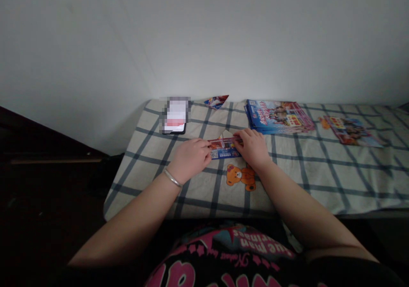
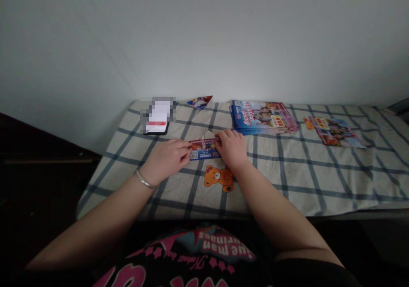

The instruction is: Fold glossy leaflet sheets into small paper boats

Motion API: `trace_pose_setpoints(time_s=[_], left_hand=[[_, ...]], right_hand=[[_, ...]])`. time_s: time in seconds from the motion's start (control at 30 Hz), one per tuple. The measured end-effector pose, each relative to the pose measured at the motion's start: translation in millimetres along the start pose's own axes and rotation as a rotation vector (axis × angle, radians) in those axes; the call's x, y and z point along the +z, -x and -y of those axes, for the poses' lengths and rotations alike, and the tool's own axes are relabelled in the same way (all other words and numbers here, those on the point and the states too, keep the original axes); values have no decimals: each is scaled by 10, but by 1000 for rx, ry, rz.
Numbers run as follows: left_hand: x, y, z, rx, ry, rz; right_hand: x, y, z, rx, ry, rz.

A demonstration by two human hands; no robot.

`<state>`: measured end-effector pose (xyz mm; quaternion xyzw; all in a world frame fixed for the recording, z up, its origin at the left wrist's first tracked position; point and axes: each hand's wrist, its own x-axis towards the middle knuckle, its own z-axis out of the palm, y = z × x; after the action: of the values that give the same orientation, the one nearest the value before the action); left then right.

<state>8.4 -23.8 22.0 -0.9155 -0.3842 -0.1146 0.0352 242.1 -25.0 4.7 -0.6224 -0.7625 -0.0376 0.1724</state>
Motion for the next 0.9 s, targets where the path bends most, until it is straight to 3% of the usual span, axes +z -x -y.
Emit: trace_pose_setpoints(time_s=[0.27, 0.43, 0.67, 0.9], left_hand=[[37, -28, -36, 46, 55, -68], [169, -78, -60, 217, 94, -10], [157, -75, -162, 149, 72, 9], [101, -89, -206, 60, 42, -23]], right_hand=[[5, 0, -23, -45, -38, 16], [16, -24, -41, -92, -121, 23], [-58, 12, -114, -162, -125, -28], [-125, 49, -18, -358, 42, 78]])
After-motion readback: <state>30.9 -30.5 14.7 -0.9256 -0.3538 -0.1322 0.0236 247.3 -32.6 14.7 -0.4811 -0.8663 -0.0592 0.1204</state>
